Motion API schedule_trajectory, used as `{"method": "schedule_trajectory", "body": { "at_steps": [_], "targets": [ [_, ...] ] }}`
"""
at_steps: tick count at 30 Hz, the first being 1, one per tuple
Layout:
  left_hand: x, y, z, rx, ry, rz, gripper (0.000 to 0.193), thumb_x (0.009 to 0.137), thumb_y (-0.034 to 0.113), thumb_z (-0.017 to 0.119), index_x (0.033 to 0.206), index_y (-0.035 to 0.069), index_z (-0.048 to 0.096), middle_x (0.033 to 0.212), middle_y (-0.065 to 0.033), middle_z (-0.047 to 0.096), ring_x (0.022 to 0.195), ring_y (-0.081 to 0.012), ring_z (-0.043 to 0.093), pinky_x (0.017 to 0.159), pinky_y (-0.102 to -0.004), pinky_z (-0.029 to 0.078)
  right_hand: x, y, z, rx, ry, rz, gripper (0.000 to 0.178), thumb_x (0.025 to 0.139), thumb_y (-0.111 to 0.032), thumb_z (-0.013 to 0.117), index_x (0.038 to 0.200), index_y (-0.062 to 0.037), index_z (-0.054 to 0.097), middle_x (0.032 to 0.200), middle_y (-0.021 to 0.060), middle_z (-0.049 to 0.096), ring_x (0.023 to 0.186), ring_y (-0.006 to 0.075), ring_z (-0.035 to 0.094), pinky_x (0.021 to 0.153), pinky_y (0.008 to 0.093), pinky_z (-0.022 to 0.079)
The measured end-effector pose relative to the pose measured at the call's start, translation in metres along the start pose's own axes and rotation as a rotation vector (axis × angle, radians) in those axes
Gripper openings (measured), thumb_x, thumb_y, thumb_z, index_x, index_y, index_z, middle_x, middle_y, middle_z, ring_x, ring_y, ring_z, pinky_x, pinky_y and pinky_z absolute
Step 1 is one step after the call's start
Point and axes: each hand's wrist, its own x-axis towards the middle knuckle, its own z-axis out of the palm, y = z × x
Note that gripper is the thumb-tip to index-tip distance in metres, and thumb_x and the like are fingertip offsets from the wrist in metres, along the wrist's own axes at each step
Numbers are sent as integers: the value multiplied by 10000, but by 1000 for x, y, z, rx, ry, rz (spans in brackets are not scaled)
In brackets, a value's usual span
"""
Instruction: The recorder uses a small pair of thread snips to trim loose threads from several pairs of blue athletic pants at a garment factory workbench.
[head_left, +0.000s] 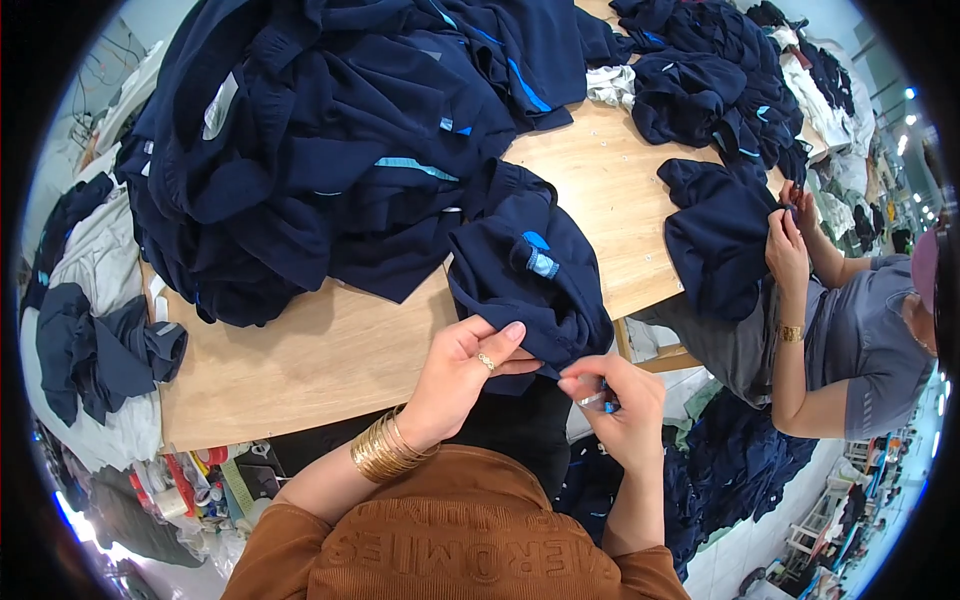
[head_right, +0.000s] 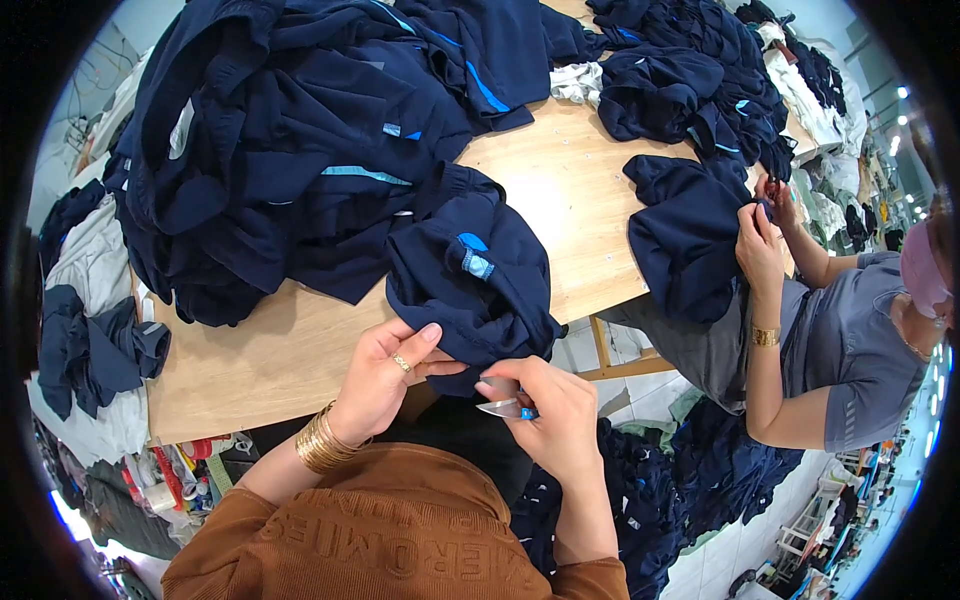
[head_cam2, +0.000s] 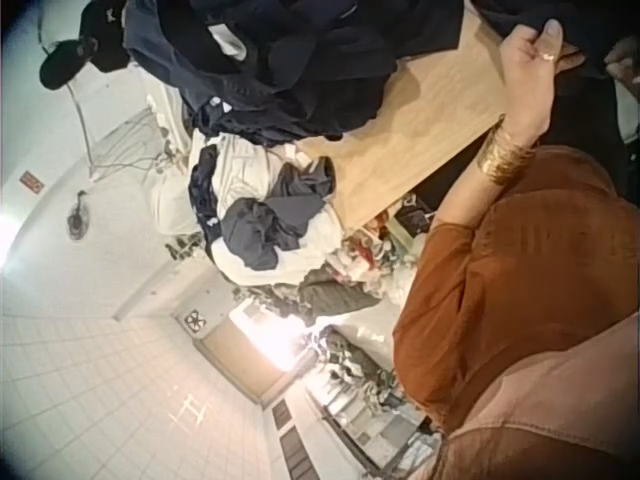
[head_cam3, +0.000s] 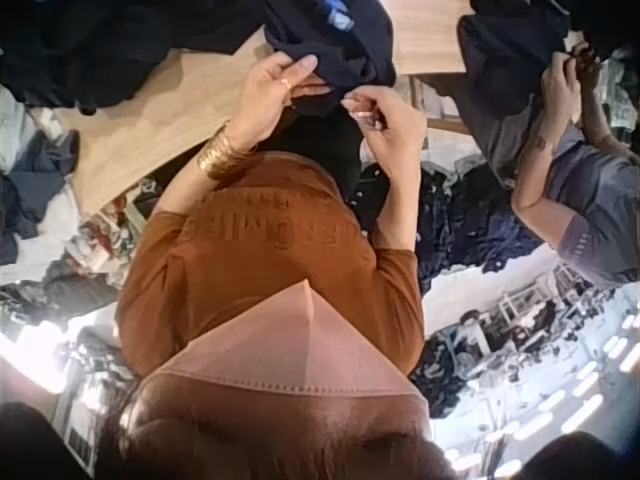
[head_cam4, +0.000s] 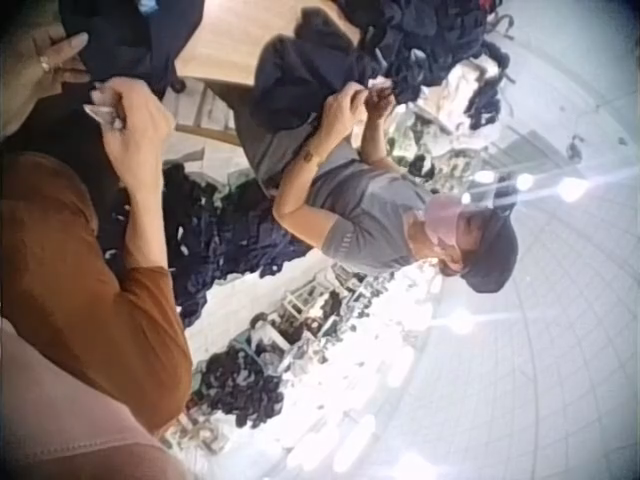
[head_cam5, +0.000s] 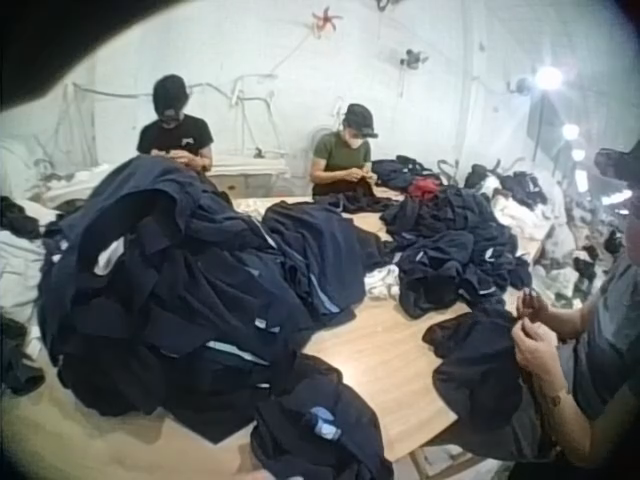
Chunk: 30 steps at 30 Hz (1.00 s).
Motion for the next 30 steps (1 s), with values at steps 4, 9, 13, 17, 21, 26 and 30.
{"method": "schedule_trajectory", "body": {
  "at_steps": [4,9,13,17,21,26,30],
  "targets": [
    [-1,1,0,-26,-17,-1,245,924,170,497,999,-53,566,984,-126,631,908,-195,620,841,-340,502,-4,2,-1,54,127,101,214,691,-114,731,846,-51,599,662,39,548,523,143,491,490,240,383],
    [-1,3,1,-24,-44,-4,255,925,166,493,1035,-52,567,994,-125,629,918,-195,618,844,-337,502,-7,15,5,-150,237,69,201,725,-154,711,832,-39,585,666,52,551,557,191,509,501,273,392],
    [-2,4,2,-21,-52,-3,259,925,168,491,1039,-53,566,1000,-125,627,921,-193,617,845,-334,502,-2,14,8,-292,228,-21,199,723,-172,714,815,-47,588,674,44,571,558,208,515,497,293,391],
    [-2,4,3,-31,-32,-5,231,926,152,484,999,-43,583,981,-134,632,912,-224,628,825,-374,514,-1,12,10,-291,208,-35,215,710,-179,727,812,-49,591,675,42,570,550,199,509,494,292,389],
    [-2,4,2,-60,-32,-26,220,926,153,484,989,-36,577,977,-137,632,916,-223,628,823,-375,516,-1,11,10,-261,199,-10,225,703,-175,733,810,-38,590,669,61,564,564,208,519,510,291,395],
    [-1,6,1,-103,-59,-61,237,928,170,485,1007,-37,569,982,-130,632,919,-205,624,822,-351,515,-3,13,10,-252,201,-6,226,702,-188,734,813,-51,593,675,39,571,554,195,515,494,287,393],
    [-1,6,2,-123,-68,-72,255,928,182,489,1022,-42,567,988,-122,632,921,-191,622,826,-329,512,-2,11,11,-242,176,7,219,715,-199,725,811,-54,592,675,37,570,552,193,514,492,287,393]
  ]
}}
